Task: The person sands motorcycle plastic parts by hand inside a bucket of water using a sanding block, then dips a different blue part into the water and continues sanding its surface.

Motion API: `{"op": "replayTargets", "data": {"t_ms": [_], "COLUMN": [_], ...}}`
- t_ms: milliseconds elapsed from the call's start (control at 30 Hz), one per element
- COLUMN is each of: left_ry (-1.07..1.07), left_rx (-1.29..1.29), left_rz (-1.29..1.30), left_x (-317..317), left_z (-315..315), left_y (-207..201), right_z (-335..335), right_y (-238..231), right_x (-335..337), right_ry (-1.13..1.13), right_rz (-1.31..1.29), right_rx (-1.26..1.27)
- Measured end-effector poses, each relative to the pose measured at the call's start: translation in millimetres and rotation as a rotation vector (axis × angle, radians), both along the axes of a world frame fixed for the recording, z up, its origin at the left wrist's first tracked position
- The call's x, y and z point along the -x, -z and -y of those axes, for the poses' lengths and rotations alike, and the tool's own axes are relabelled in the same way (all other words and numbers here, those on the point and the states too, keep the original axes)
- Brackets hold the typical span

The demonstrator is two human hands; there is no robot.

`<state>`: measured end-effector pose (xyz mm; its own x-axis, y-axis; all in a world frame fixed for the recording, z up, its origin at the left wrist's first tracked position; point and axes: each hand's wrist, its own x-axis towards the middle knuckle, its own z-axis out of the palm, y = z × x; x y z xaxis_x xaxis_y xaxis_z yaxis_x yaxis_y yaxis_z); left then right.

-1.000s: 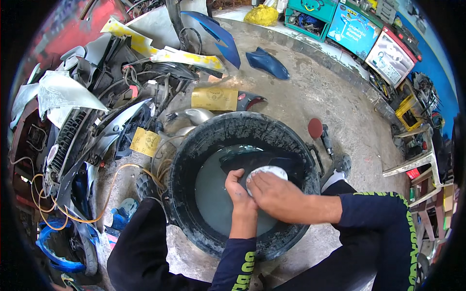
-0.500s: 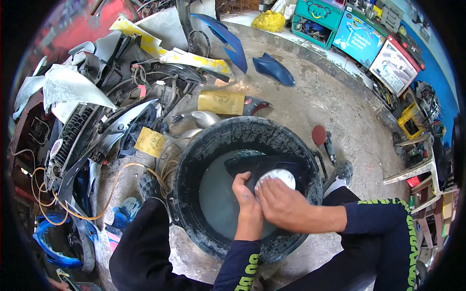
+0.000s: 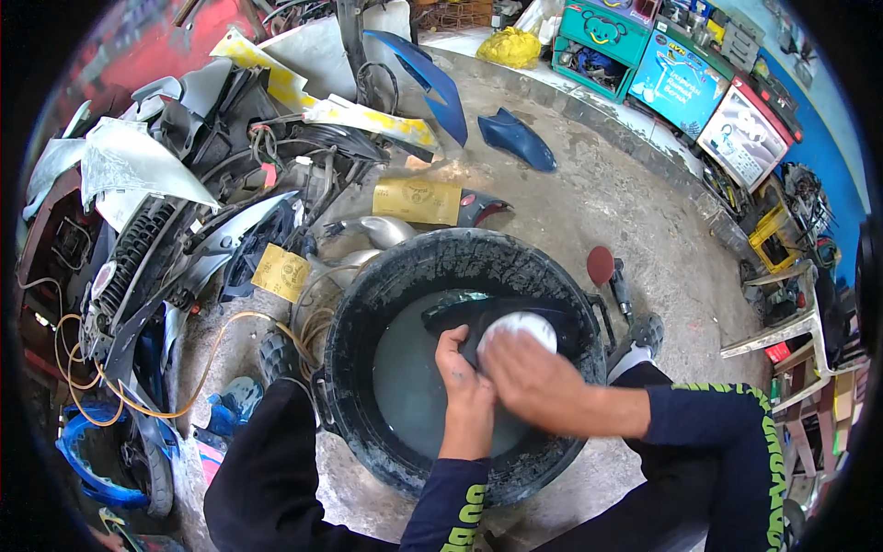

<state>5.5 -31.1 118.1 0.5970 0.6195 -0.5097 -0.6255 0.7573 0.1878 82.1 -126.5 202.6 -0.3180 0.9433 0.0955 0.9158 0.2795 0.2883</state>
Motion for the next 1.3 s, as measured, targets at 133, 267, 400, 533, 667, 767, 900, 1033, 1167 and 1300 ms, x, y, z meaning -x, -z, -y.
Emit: {"op": "replayTargets", "data": {"t_ms": [133, 267, 400, 533, 667, 767, 900, 1033, 1167, 1300], "left_ry": [0.012, -0.007, -0.005, -0.009, -0.008, 0.013, -0.029, -0.018, -0.017, -0.005], "left_rx": [0.068, 0.042, 0.041, 0.042, 0.008, 0.054, 0.030, 0.080, 0.019, 0.072], "left_rz": [0.043, 0.035, 0.029, 0.039, 0.043, 0.049, -0.017, 0.044, 0.000, 0.005], "left_x": [-1.4, 0.0, 0.0, -1.6, -1.2, -2.7, -2.3, -2.0, -0.5, -2.7], "left_z": [1.8, 0.5, 0.4, -0.1, -1.3, 4.6, -0.3, -1.7, -0.3, -2.0], "left_y": [-0.5, 12.2, 1.7, -1.3, 5.7, -6.8, -6.2, -2.2, 4.0, -2.7], "right_z": [3.8, -3.1, 8.5, -7.5, 13.6, -3.2, 14.9, 0.1, 9.9, 8.5], "right_y": [9.1, 14.4, 4.9, 13.1, 7.1, 13.8, 8.8, 11.8, 10.6, 11.5], "right_x": [-5.1, -13.7, 2.2, -16.9, 4.4, -19.2, 6.3, -9.3, -3.5, -7.9], "right_ry": [-0.017, -0.032, -0.013, 0.007, -0.040, 0.026, -0.013, 0.020, -0.020, 0.060], "right_rz": [-0.013, -0.017, 0.049, 0.056, 0.039, 0.041, 0.004, 0.001, 0.008, -0.024], "right_rx": [-0.052, -0.044, -0.027, -0.082, -0.072, -0.065, -0.030, -0.066, -0.039, -0.046]}}
